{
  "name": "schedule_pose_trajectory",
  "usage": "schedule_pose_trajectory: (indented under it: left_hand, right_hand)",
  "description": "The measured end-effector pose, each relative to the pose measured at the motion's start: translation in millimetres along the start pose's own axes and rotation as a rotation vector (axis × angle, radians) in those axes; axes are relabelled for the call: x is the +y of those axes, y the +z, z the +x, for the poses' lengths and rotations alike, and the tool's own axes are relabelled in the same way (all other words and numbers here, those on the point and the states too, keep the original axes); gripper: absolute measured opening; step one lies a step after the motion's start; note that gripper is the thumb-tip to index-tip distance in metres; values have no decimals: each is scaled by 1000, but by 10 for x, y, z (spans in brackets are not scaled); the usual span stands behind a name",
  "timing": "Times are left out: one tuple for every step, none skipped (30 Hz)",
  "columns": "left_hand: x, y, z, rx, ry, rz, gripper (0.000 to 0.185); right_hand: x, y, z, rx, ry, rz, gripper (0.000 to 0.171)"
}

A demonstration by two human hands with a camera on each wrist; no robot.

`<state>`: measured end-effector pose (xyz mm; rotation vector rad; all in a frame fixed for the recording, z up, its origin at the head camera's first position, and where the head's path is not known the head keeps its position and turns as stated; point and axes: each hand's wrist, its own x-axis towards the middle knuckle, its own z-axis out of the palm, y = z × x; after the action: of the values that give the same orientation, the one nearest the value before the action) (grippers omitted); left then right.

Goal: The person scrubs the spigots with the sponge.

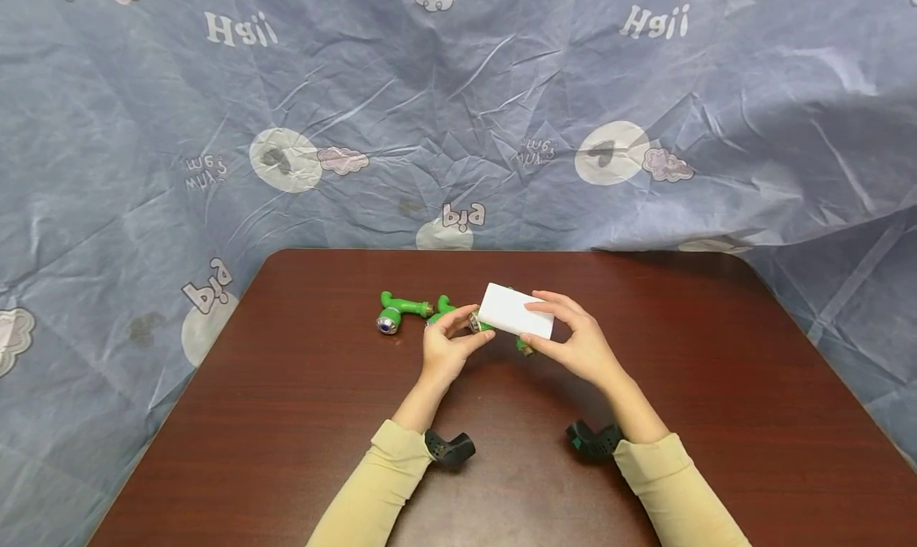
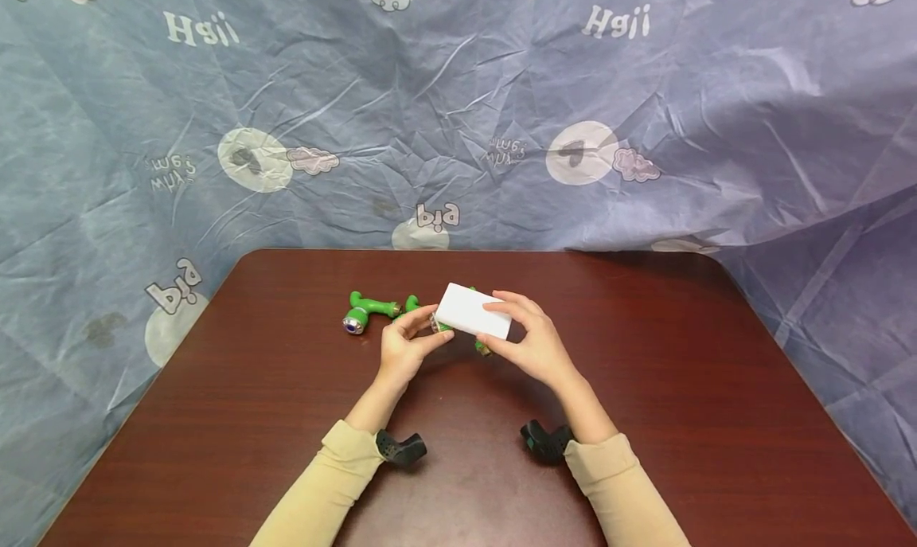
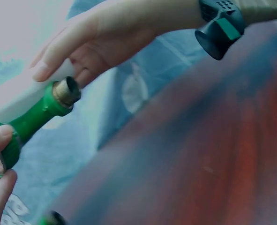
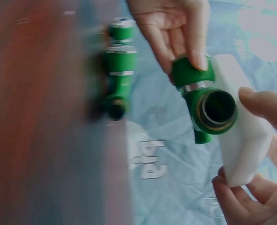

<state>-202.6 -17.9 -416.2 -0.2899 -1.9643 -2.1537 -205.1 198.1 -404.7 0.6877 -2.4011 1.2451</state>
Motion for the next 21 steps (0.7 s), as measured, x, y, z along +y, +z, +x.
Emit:
schedule_pose_trajectory:
  left_hand:
    - [43, -6, 16, -4, 3, 6, 44]
    - [82, -11, 33, -6, 5, 8, 44]
    - [121, -13, 50, -8, 5, 5, 44]
    - [157, -17, 70, -12, 3, -1, 44]
    - [194, -22, 89, -18, 3, -3, 44]
    - [224, -26, 110, -23, 5, -6, 44]
    - [251, -29, 129, -28, 7, -11, 44]
    - [273, -32, 150, -31, 11, -15, 44]
    - [295, -35, 170, -33, 14, -17, 44]
    - [314, -39, 191, -36, 19, -15, 44]
    - [333, -41, 208, -33, 24, -13, 43]
    - [349, -43, 222, -29, 28, -13, 44]
    - [364, -44, 234, -26, 30, -11, 44]
    - [379, -46, 243, -24, 33, -13, 44]
    - [393, -47, 249, -21, 35, -16, 44]
    - [406, -47, 251, -19, 37, -17, 44]
    - [418, -46, 250, -15, 37, -19, 44]
    - [431, -46, 248, -15, 42, -19, 44]
    - [442, -44, 243, -12, 45, -18, 43]
    - [454, -43, 240, -13, 51, -18, 43]
    - [461, -41, 237, -14, 58, -13, 43]
  right_hand:
    - [-31, -21, 27, 6, 7, 2, 44]
    - [-61, -39, 55, 10, 12, -1, 45]
    - [-98, -58, 83, 13, 20, 1, 46]
    - [-139, -76, 112, 15, 24, 4, 46]
    - [-210, -100, 142, 16, 29, 1, 46]
    - [-280, -125, 171, 15, 35, 5, 46]
    - [-347, -148, 195, 13, 41, 13, 47]
    - [-415, -171, 219, 10, 50, 20, 46]
    - [-484, -195, 243, 7, 56, 30, 46]
    - [-543, -216, 266, 5, 56, 42, 45]
    - [-597, -236, 285, 2, 59, 53, 45]
    - [-620, -248, 302, 1, 65, 72, 45]
    - [-640, -257, 317, -1, 66, 93, 45]
    - [-655, -266, 329, -1, 68, 108, 44]
    - [-661, -274, 337, -1, 67, 123, 44]
    - [-661, -280, 339, -2, 66, 135, 44]
    - [-655, -283, 340, -4, 68, 139, 45]
    - [-646, -287, 336, -7, 66, 142, 45]
    - [-613, -285, 334, -10, 65, 147, 45]
    - [-573, -283, 332, -11, 64, 143, 46]
    - [-533, -283, 329, -13, 63, 143, 46]
